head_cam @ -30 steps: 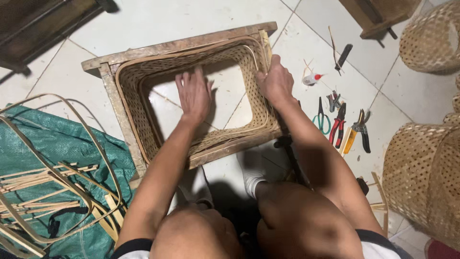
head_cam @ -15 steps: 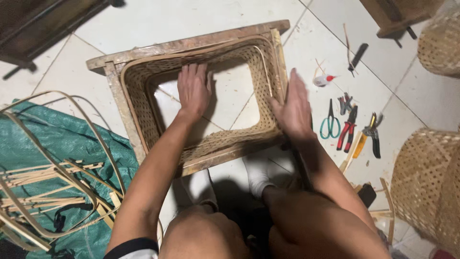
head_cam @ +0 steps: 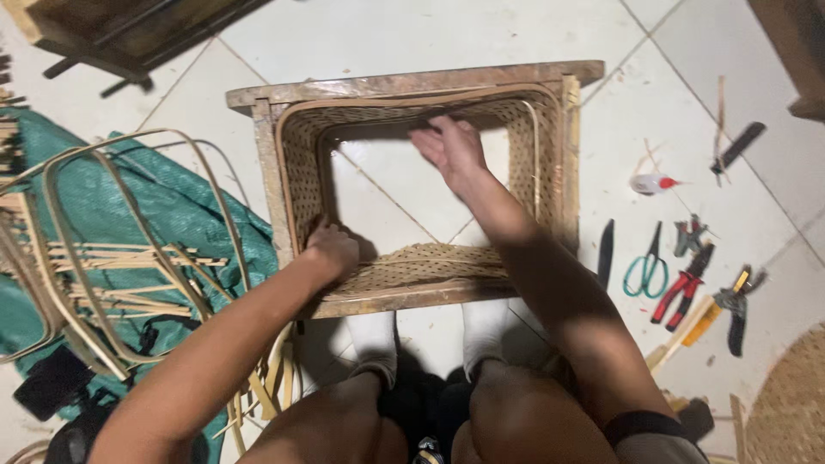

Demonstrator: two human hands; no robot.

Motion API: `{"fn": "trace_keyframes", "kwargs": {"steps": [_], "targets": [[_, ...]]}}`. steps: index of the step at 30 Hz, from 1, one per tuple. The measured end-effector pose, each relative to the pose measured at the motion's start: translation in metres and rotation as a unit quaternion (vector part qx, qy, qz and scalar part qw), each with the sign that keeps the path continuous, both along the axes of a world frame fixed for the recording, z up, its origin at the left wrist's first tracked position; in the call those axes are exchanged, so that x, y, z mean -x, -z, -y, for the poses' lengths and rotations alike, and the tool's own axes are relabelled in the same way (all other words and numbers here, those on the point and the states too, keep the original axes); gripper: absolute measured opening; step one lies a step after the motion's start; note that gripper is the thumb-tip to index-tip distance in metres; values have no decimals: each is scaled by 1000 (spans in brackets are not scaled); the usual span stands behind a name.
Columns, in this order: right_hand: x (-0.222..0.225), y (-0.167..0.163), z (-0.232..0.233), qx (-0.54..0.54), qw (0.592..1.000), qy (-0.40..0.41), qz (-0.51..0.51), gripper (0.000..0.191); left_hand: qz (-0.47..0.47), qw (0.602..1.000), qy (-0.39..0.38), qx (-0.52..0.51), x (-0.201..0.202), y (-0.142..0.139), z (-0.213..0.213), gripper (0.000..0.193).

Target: The person sits on the floor fitting a woven bamboo panel into a wooden basket frame. They press and tuck the woven sheet against the frame, pull bamboo strips to tighten the weave, trim excess material with a knife and pliers, and press the edges to seat the panel in the frame.

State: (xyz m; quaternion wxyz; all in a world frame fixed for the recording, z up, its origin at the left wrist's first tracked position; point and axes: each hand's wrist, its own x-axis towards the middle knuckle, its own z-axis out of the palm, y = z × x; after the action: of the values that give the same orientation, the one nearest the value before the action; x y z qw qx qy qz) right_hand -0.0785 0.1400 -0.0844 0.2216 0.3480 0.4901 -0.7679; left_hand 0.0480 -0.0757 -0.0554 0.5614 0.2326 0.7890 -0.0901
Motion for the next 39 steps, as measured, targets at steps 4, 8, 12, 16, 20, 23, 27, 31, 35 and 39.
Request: {"fn": "trace_keyframes", "kwargs": {"steps": [4,8,12,16,20,23,27,31,35,39], "targets": [[0,14,12,-45,996,61,-40,14,-5,1000,4,12,-6,17,1,38],[-8,7,8,-43,993,52,-101,13,-42,999,8,10,0,26,1,41],[-4,-4,4,-22,993,31,-113,12,-42,995,86,38,7,35,7,38],[-15,-28,-4,-1,989,-31,-141,20,-44,996,73,36,3,45,12,37],[-73,-84,-45,-281,914,-203,-212,35,-83,994,56,30,3,39,13,39],[-121,-132,-100,-593,660,-182,-422,35,-69,997,36,10,24,24,-7,39],[-124,-152,-139,-622,685,-230,-301,78,-328,886,-132,-300,69,3,-67,34],[-113,-146,-129,-573,763,-291,-63,62,-522,778,-113,-331,97,-1,-121,57],[-117,-142,-115,-622,721,-288,-100,44,-577,677,-192,-415,88,11,-129,44],[-115,-134,-113,-647,706,-278,-83,47,-566,660,-255,-423,78,26,-131,37]]}}
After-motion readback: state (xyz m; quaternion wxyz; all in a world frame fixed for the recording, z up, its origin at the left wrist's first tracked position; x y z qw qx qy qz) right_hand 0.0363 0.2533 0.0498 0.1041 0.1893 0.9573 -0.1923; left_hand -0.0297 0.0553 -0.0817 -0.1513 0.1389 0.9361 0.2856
